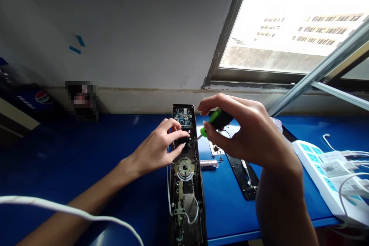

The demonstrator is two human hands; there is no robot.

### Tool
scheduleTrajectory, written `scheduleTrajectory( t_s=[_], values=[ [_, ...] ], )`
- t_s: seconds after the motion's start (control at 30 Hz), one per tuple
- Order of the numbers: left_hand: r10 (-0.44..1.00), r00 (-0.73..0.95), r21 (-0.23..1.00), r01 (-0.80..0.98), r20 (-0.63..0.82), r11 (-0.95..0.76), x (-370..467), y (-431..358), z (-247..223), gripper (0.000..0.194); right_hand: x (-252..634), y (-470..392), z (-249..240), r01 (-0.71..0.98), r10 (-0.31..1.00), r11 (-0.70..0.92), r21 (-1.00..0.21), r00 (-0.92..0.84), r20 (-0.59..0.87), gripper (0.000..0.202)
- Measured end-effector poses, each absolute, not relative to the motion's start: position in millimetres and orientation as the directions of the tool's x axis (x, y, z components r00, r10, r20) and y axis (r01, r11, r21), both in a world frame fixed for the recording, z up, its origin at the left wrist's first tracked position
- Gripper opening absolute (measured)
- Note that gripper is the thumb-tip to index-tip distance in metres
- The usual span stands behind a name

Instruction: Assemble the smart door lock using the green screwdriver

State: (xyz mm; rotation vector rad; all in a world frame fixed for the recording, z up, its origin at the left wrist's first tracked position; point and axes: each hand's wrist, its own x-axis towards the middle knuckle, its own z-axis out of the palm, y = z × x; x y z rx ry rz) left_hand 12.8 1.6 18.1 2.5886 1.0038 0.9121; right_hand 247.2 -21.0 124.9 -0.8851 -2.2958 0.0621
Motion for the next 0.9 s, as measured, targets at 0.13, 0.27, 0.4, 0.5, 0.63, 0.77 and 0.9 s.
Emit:
scheduleTrajectory(
  t_s=[0.13, 0.27, 0.4, 0.5, 0.63, 0.77, 0.9],
  values=[
    [0.681, 0.572, 0.413, 0.541, 0.457, -0.732, 13.0, 1.2, 19.3, 0.023, 246.4, -21.0, 124.4, 0.581, 0.616, 0.768, -0.27, -0.553, 0.561, 0.028],
    [0.685, 0.571, 0.416, 0.545, 0.452, -0.728, 12.3, 1.9, 18.3, 0.024, 246.6, -20.5, 124.4, 0.589, 0.612, 0.766, -0.258, -0.543, 0.575, 0.019],
    [0.68, 0.574, 0.416, 0.539, 0.456, -0.733, 12.1, 2.3, 17.3, 0.024, 247.3, -20.7, 125.9, 0.557, 0.611, 0.778, -0.29, -0.561, 0.559, 0.035],
    [0.681, 0.576, 0.418, 0.537, 0.452, -0.733, 12.2, 2.3, 17.3, 0.023, 247.9, -19.8, 126.3, 0.584, 0.61, 0.769, -0.26, -0.55, 0.57, 0.019],
    [0.679, 0.582, 0.421, 0.533, 0.447, -0.734, 12.9, 2.3, 17.8, 0.025, 248.1, -18.9, 125.7, 0.587, 0.615, 0.765, -0.263, -0.545, 0.57, 0.025],
    [0.679, 0.587, 0.426, 0.529, 0.441, -0.734, 13.6, 2.1, 18.5, 0.025, 248.1, -18.9, 125.2, 0.578, 0.61, 0.771, -0.267, -0.553, 0.567, 0.027],
    [0.675, 0.591, 0.418, 0.53, 0.442, -0.738, 13.1, 2.1, 18.0, 0.026, 248.1, -18.9, 125.1, 0.599, 0.615, 0.76, -0.253, -0.538, 0.577, 0.023]
  ],
)
